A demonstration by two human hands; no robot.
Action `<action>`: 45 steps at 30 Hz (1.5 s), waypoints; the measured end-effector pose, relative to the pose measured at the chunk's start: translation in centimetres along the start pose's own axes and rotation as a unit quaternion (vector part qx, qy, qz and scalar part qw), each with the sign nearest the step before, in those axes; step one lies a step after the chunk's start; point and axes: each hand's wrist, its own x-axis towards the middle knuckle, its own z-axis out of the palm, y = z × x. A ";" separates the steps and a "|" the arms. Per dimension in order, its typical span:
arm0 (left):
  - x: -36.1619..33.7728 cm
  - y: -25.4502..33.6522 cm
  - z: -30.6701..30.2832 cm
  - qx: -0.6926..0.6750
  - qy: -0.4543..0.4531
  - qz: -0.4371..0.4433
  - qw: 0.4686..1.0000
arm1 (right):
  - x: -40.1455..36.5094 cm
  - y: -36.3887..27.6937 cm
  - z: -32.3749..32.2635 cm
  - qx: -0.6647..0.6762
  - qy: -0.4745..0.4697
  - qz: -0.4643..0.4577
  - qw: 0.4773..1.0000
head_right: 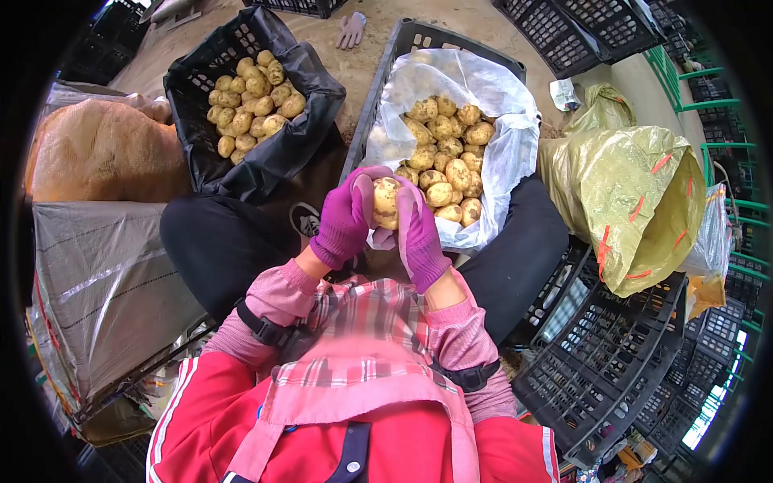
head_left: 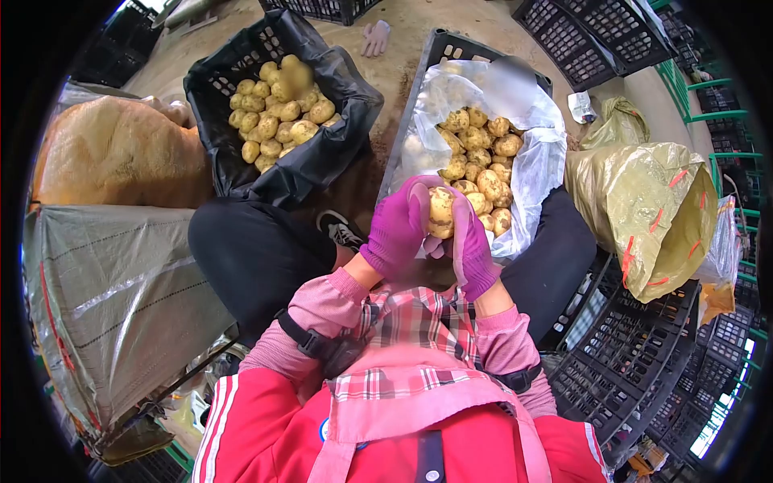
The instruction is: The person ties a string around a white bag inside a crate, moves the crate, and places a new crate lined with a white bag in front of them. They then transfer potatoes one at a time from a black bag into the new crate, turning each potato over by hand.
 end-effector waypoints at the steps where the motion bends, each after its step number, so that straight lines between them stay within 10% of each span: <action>1: 0.2 -0.4 -0.1 0.009 -0.001 0.037 0.999 | 0.0 -0.2 0.1 0.010 0.000 0.001 1.000; 6: 1.0 -3.0 0.2 -0.003 -0.032 0.031 0.999 | -0.1 -1.7 0.0 -0.098 0.027 0.013 0.995; 9: 0.3 -2.3 0.5 -0.093 -0.043 -0.027 0.994 | 0.9 -0.1 -0.5 -0.290 0.089 -0.234 0.924; 12: -0.2 -1.8 0.7 -0.136 -0.075 -0.071 0.985 | 0.5 -0.3 -0.5 -0.332 0.121 -0.232 0.906; 18: 0.1 -1.3 0.5 -0.237 -0.110 -0.089 0.961 | 0.8 -0.9 -2.0 -0.302 0.113 -0.247 0.914; 22: 0.6 -1.3 0.4 -0.248 -0.078 -0.056 0.964 | -0.6 -3.3 -1.9 0.036 0.018 0.023 0.999; 29: 0.9 -0.7 -0.8 -0.323 -0.166 -0.255 0.896 | -0.1 -1.5 -3.0 -0.074 -0.006 -0.184 0.980; 45: -0.2 -1.1 0.4 -0.235 -0.160 -0.050 0.957 | -0.2 -0.5 -2.0 -0.226 0.073 -0.269 0.933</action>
